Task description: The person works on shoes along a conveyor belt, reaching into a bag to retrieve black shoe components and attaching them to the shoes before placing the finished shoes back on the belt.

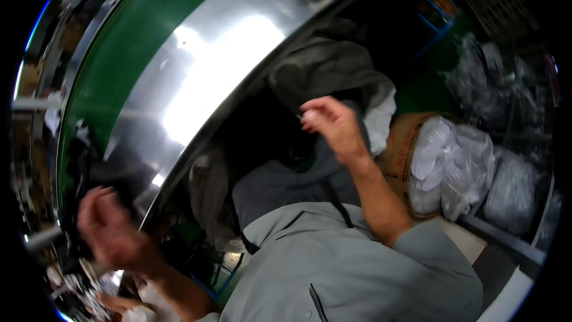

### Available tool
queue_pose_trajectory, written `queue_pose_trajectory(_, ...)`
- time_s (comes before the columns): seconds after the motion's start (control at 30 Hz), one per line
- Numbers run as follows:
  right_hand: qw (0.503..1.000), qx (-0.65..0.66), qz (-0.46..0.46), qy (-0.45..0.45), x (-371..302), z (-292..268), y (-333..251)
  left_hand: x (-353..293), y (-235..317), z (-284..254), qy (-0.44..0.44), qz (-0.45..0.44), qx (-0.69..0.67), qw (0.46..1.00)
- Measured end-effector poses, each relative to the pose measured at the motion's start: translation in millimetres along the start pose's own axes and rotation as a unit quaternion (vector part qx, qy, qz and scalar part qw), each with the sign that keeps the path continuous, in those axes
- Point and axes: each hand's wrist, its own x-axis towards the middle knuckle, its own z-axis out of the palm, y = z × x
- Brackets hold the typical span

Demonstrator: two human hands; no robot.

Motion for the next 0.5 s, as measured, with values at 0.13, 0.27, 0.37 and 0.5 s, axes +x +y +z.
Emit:
queue_pose_trajectory(0.13,0.939,-0.213,-0.044,0.267,23.4,-152.5,125.4,-2.5,83.5,115.2,-0.408,0.243,-0.198,0.858)
queue_pose_trajectory(0.27,0.857,-0.458,0.134,0.195,12.3,-216.2,263.0,12.8,127.3,213.0,-0.519,0.448,-0.203,0.699)
queue_pose_trajectory(0.37,0.711,-0.562,0.393,-0.156,-32.9,-204.3,303.1,24.9,148.4,280.4,-0.534,0.569,-0.108,0.616)
queue_pose_trajectory(0.5,0.755,-0.439,0.44,-0.207,-98.5,-199.5,383.3,28.9,177.0,347.0,-0.561,0.59,-0.068,0.577)
